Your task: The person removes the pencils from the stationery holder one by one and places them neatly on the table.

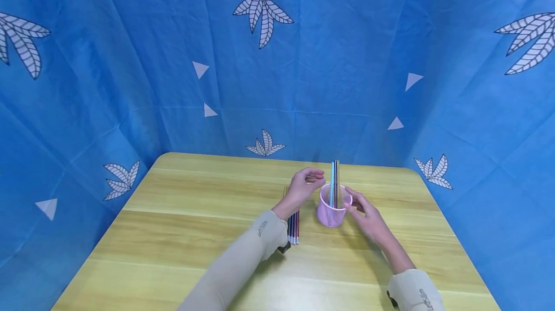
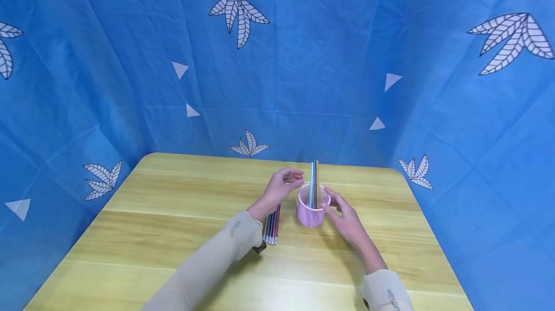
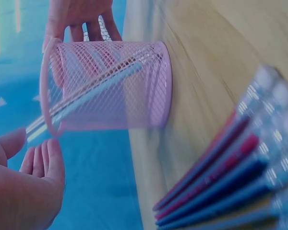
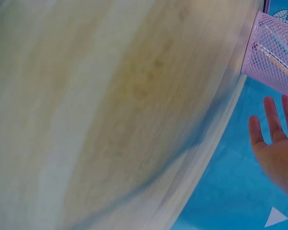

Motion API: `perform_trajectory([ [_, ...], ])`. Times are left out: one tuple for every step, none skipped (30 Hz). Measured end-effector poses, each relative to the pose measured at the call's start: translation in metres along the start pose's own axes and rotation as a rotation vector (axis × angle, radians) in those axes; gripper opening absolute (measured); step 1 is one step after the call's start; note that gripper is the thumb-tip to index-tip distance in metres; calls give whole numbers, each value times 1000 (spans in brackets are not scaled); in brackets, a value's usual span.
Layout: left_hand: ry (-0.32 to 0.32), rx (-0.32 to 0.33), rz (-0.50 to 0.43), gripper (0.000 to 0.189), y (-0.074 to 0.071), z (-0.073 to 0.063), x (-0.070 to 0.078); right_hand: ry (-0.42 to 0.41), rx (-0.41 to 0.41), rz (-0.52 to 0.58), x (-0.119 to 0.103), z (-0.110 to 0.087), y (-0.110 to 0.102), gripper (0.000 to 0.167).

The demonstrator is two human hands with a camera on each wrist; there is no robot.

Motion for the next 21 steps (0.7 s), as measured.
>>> perform_trajectory([
  [4, -2, -4, 31, 3, 1, 0, -3, 2, 0, 0, 0, 0, 55],
  [7, -4, -10, 31, 6, 2, 0, -4, 6, 2, 0, 0, 0, 55],
  [7, -4, -15, 32, 9, 3, -1, -5, 6, 3, 1, -1, 0, 55],
  [5, -2, -22, 32, 11, 4, -1, -5, 5, 5, 1, -1, 0, 55],
  [-4, 0, -27, 32, 13, 5, -2, -6, 2, 6, 2, -1, 1, 56],
  [-18, 7, -33, 32, 15, 5, -3, -6, -1, 8, 2, -1, 1, 56],
  [-34, 14, -40, 32, 16, 6, -4, -8, -5, 7, 2, -1, 2, 56],
  [-48, 20, -45, 32, 17, 6, -4, -6, -8, 7, 2, -1, 2, 56],
  [-61, 25, -47, 32, 19, 6, -5, -5, -10, 5, 2, -1, 2, 57],
  [-70, 27, -48, 32, 21, 7, -4, -3, -8, 4, 2, -1, 2, 57],
  [-75, 27, -48, 32, 23, 7, -4, -1, -7, 3, 1, -1, 1, 57],
  [-78, 28, -48, 33, 25, 8, -4, 1, -4, 1, 1, -1, 1, 57],
  [-78, 28, -47, 33, 27, 9, -3, 2, -3, -1, 1, -1, 0, 57],
  [-81, 30, -43, 32, 29, 9, -3, 5, -1, -1, 1, -1, 0, 57],
  [-84, 36, -39, 31, 30, 10, -3, 3, -1, -1, 1, -1, -1, 57],
  [-87, 44, -35, 30, 31, 10, -4, 3, -1, -2, 2, -1, -1, 57],
  [-93, 54, -31, 29, 33, 10, -4, 1, -3, -2, 2, -1, -1, 57],
  [-97, 65, -25, 28, 33, 11, -5, -1, -3, -3, 3, -1, -1, 57],
  [-101, 76, -17, 27, 34, 11, -5, -3, -4, -4, 3, -1, -1, 57],
  [-104, 83, -11, 27, 35, 11, -5, -5, -2, -3, 4, -1, -1, 56],
  [-104, 89, -5, 26, 35, 11, -5, -4, -2, -5, 5, -1, -1, 56],
])
Point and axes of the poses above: each hand's wrist, its own z-axis towards the middle knuckle, its own y-axis out of the palm, x = y × z, the point moved 5 cm from there along z, towards the middle knuckle, and after that the axes turned 3 degrees about -z, right-handed, at the moved point
